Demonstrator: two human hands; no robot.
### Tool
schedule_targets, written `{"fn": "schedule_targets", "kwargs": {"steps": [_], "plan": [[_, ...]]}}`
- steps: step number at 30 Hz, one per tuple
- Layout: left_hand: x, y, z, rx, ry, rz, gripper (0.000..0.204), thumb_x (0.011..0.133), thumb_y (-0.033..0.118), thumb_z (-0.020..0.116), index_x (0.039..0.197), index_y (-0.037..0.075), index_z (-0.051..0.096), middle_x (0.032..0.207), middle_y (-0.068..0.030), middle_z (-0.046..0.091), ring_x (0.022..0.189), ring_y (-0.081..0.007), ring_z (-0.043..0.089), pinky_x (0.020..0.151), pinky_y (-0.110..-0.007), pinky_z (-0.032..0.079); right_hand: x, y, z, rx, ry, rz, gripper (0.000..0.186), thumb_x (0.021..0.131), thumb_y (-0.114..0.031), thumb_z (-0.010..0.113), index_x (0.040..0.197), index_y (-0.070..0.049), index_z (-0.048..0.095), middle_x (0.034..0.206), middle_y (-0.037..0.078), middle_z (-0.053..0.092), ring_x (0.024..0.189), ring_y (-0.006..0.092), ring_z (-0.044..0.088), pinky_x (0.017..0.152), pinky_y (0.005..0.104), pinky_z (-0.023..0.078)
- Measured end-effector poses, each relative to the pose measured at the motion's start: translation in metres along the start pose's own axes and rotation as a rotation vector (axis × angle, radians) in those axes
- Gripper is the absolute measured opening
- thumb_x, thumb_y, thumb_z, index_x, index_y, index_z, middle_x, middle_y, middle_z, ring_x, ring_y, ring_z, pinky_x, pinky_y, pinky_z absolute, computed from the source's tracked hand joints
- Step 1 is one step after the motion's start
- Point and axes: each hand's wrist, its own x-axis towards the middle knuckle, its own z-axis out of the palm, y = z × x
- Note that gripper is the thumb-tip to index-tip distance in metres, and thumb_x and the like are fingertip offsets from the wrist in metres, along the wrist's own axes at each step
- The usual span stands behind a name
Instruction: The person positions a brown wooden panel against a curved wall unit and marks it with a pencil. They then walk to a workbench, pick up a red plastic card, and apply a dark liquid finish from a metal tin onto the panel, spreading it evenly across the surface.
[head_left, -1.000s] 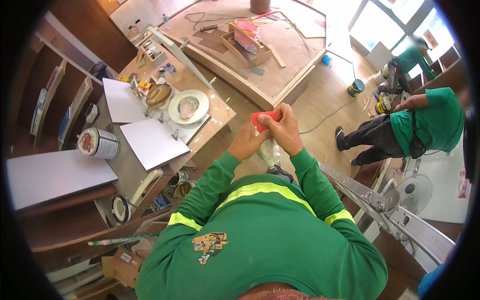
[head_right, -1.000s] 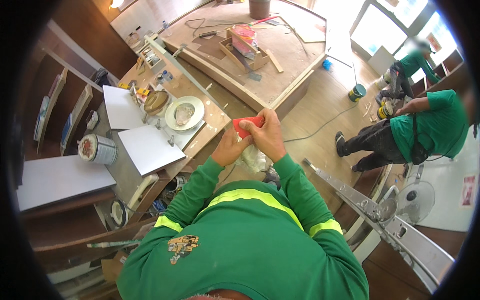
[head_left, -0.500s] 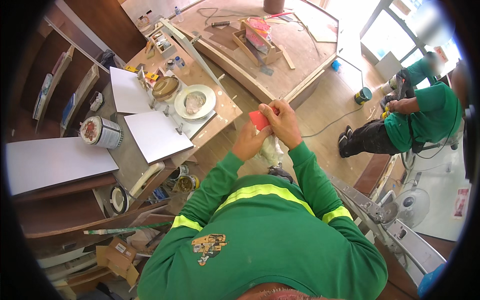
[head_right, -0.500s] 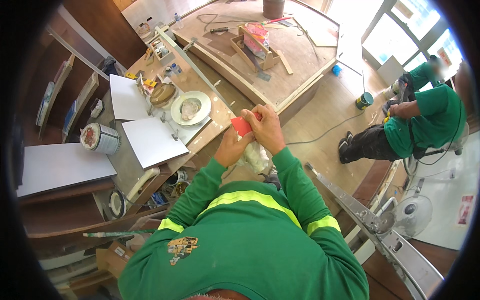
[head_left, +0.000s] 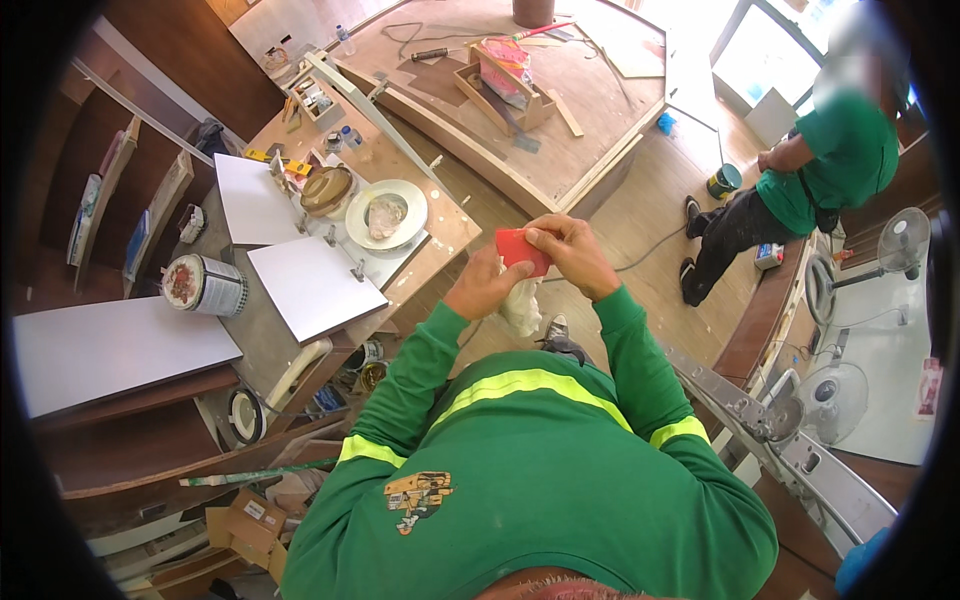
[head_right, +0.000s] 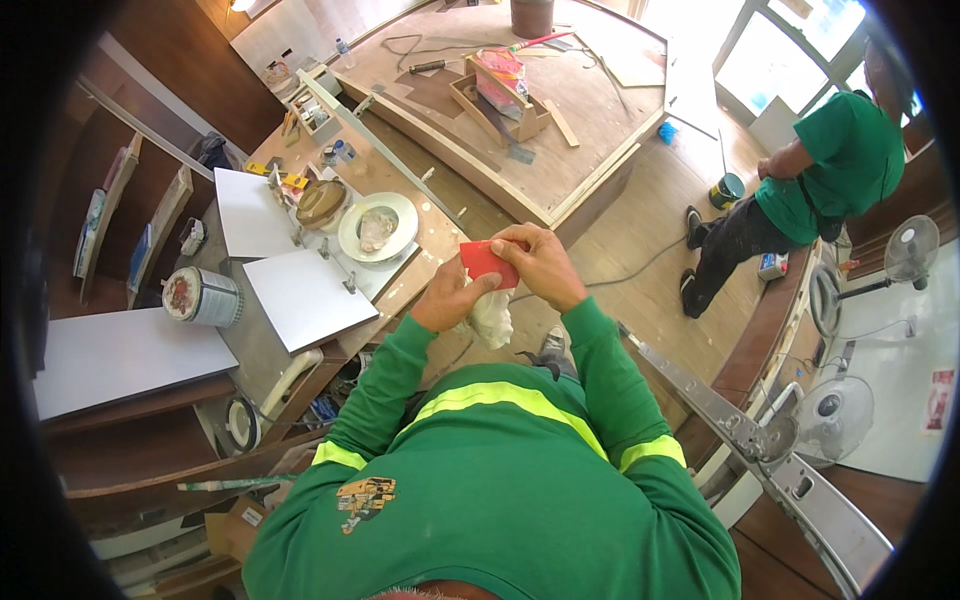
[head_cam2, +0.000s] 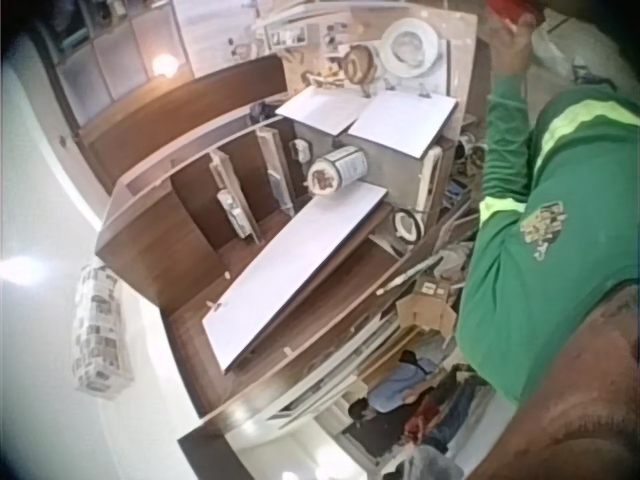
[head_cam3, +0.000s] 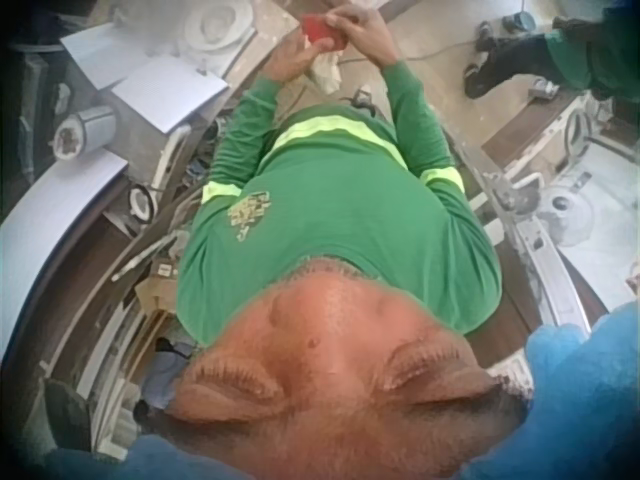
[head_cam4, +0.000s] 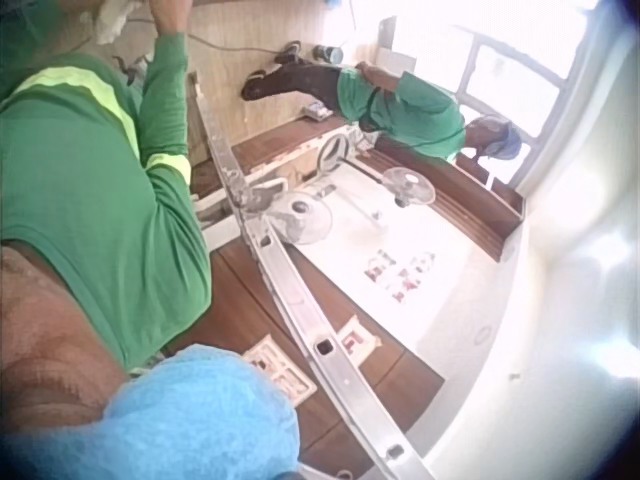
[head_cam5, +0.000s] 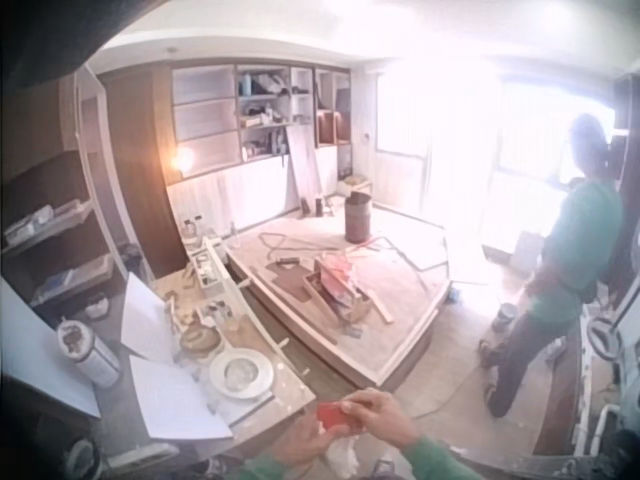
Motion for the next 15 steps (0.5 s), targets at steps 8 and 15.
{"fn": "schedule_targets", "kwargs": {"steps": [8,15], "plan": [[-0.002,0.011,0.010,0.031,-0.071,-0.046,0.046,0.100,0.023,0.072,0.138,0.000,0.060,0.120,-0.0121,0.073,0.108,-0.0192,0.068,0.097,-0.036,0.054,0.004,-0.008,-0.002,-0.174,-0.042,-0.052,0.027,0.095,-0.025,0.078,0.095,0.001,0.077,0.088,0.005,0.068,0.079,0.0110,0.060,0.068,0.0300,0.049],[-0.028,-0.024,0.014,-0.128,-0.015,-0.101,0.046,0.096,0.030,0.073,0.132,0.002,0.066,0.122,-0.0200,0.073,0.113,-0.0307,0.070,0.101,-0.043,0.053,0.002,0.006,-0.009,-0.066,0.026,-0.017,0.022,0.100,-0.021,0.073,0.103,0.001,0.076,0.094,0.005,0.070,0.087,0.0101,0.062,0.075,0.0286,0.052]]}}
